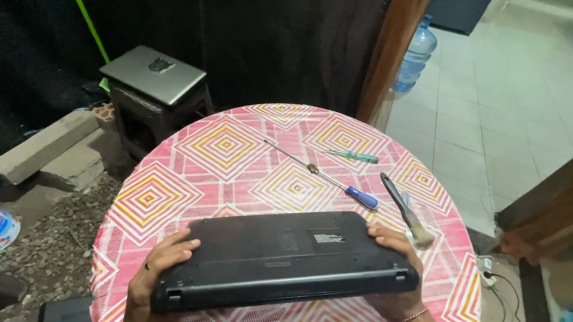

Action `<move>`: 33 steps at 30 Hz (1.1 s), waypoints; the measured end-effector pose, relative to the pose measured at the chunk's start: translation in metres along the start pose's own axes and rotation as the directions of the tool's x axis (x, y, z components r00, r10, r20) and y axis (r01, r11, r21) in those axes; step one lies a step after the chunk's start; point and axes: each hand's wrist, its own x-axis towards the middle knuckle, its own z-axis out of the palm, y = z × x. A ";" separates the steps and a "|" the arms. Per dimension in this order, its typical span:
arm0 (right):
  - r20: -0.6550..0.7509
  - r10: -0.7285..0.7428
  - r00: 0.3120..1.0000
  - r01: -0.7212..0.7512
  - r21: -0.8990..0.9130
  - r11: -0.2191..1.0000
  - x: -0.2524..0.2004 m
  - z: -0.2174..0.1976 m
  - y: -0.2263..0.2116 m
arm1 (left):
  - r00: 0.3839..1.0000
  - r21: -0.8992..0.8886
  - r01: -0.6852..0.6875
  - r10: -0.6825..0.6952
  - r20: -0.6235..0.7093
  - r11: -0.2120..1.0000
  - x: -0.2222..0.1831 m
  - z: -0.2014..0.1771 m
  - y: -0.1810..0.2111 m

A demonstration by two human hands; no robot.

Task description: Disassembling a laptop by removing screws from the back panel and extracting the battery.

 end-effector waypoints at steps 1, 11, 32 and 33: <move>0.053 0.031 0.998 -0.033 0.054 0.998 -0.005 -0.002 0.000 | 1.000 0.001 0.021 -0.021 0.012 1.000 -0.002 -0.004 -0.004; 0.459 -0.224 0.860 0.375 -0.268 0.888 -0.013 -0.031 0.002 | 0.547 0.653 0.635 -0.837 -0.004 0.413 -0.062 -0.025 -0.037; 0.552 0.245 0.797 0.052 -0.468 0.882 -0.075 -0.046 0.035 | 0.615 0.482 0.689 -0.788 0.004 0.541 -0.075 0.014 -0.018; 0.548 0.243 0.801 0.054 -0.470 0.881 -0.073 -0.046 0.036 | 0.620 0.482 0.686 -0.784 0.006 0.545 -0.070 0.023 -0.010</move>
